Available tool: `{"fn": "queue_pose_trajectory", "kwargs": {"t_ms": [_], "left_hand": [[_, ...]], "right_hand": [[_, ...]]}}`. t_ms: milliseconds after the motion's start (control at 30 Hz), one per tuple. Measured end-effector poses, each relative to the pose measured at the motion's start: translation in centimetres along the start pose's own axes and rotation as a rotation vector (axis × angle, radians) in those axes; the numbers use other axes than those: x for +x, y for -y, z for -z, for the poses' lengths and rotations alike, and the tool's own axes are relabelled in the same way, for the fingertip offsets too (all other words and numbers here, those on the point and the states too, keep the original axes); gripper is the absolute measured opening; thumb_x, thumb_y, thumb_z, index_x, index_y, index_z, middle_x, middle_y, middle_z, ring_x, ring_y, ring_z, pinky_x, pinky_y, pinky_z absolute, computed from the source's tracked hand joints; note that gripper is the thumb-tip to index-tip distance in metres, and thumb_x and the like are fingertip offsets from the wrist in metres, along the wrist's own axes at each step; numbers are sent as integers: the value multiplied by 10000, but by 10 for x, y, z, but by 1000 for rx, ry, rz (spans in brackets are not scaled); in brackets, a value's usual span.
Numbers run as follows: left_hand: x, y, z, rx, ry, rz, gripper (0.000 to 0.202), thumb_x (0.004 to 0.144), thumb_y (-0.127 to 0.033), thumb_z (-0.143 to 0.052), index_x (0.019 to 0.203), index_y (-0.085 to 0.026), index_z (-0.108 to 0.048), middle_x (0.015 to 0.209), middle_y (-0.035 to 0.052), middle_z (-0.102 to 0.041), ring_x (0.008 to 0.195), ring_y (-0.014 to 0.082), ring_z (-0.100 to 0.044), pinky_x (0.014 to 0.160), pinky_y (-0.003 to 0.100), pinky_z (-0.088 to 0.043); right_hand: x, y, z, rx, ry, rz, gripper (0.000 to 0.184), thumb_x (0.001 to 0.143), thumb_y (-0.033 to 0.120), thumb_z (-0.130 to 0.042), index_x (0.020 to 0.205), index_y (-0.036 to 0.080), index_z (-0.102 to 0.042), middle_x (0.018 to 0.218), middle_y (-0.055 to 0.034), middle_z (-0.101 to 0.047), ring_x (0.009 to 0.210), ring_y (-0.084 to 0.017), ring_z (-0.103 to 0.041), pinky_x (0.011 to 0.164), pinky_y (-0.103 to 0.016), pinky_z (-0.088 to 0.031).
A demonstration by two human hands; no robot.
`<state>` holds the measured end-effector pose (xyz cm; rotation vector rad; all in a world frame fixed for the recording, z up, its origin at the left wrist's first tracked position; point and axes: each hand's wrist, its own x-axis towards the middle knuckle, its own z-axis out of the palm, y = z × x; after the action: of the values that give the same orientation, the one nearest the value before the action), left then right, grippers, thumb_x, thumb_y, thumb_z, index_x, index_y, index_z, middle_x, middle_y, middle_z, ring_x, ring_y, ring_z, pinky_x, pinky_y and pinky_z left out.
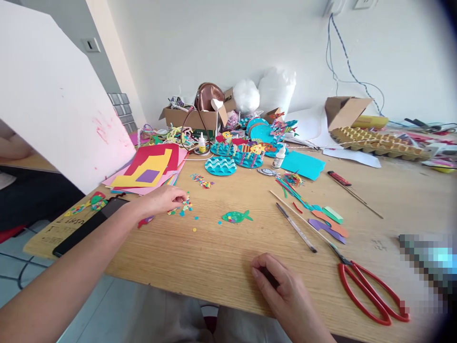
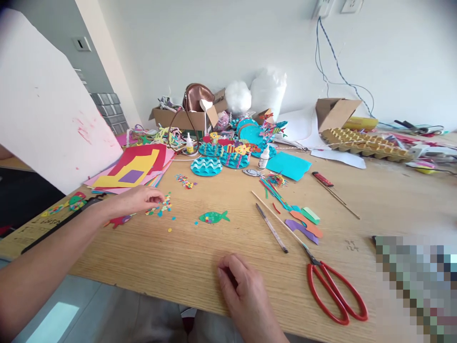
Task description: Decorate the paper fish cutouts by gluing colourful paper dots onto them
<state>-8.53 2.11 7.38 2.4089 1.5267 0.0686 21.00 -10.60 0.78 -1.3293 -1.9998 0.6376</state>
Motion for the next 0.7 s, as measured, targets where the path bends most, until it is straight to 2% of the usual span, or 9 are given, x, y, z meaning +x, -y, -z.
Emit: {"fn": "queue_pose_trajectory", "kwargs": {"t_ms": [133, 400, 700], "left_hand": [[-3, 6, -2, 6, -8, 43, 184, 766, -191, -468, 836, -168, -637, 799, 18, -639, 696, 148, -556, 608, 210, -354], [13, 17, -20, 72, 0, -81, 187, 717, -124, -481, 813, -174, -632, 795, 20, -631, 703, 141, -558, 610, 203, -351], [25, 28, -36, 78, -26, -99, 109, 693, -119, -486, 717, -179, -573, 700, 0, -581, 650, 136, -514, 587, 213, -339]], "right_hand": [[-1, -1, -1, -10, 11, 14, 166, 848, 229, -407, 715, 201, -504, 661, 2, -572, 605, -125, -542, 546, -216, -405], [1, 0, -3, -15, 1, 31, 175, 848, 235, -398, 716, 200, -506, 659, -4, -574, 599, -127, -545, 540, -222, -412], [-3, -4, -5, -18, -30, 43, 174, 845, 236, -398, 722, 207, -518, 665, -7, -583, 603, -131, -549, 543, -225, -417]]}}
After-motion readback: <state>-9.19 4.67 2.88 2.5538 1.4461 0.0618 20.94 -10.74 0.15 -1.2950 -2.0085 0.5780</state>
